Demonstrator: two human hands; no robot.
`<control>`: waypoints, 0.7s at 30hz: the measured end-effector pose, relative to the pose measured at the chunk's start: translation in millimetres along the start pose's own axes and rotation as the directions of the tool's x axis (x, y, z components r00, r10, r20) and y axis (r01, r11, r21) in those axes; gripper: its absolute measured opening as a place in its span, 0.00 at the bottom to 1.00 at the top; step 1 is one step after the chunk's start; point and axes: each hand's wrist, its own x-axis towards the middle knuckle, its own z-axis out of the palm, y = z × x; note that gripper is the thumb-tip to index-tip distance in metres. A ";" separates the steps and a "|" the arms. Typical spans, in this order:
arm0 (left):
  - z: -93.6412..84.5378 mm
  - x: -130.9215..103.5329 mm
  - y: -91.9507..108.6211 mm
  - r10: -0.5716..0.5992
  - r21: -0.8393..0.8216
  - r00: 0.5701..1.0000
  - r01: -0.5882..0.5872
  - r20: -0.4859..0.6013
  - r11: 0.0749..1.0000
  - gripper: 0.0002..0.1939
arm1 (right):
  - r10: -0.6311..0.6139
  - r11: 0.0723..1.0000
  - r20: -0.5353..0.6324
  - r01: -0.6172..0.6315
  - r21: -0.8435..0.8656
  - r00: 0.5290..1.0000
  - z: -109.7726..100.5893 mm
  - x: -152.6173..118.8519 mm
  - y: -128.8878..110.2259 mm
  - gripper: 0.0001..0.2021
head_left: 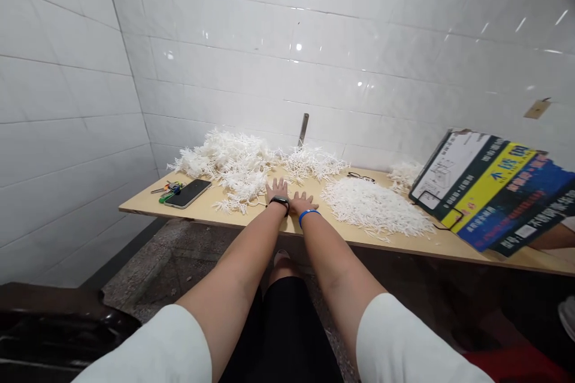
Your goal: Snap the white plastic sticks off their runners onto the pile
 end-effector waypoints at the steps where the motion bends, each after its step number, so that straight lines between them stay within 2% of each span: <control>1: 2.8 -4.1 0.2 -0.007 0.001 1.000 0.007 -0.003 1.000 0.33 | -0.008 1.000 -0.006 0.008 0.008 1.000 1.0 -1.2 0.9 0.39; 5: 13.5 -21.0 -2.6 -0.071 -0.039 0.997 0.070 -0.007 0.997 0.32 | -0.034 0.999 -0.047 0.035 0.029 0.998 7.0 -5.3 4.9 0.36; 9: 19.4 -35.4 -10.9 -0.101 -0.109 0.994 0.104 0.033 0.989 0.32 | -0.045 0.998 -0.100 0.050 0.039 0.994 15.4 -10.9 7.5 0.35; 21: 16.7 -59.1 -20.6 -0.004 -0.120 0.999 0.009 0.041 0.993 0.33 | -0.073 0.993 -0.205 0.090 0.075 0.976 31.6 -25.8 14.8 0.34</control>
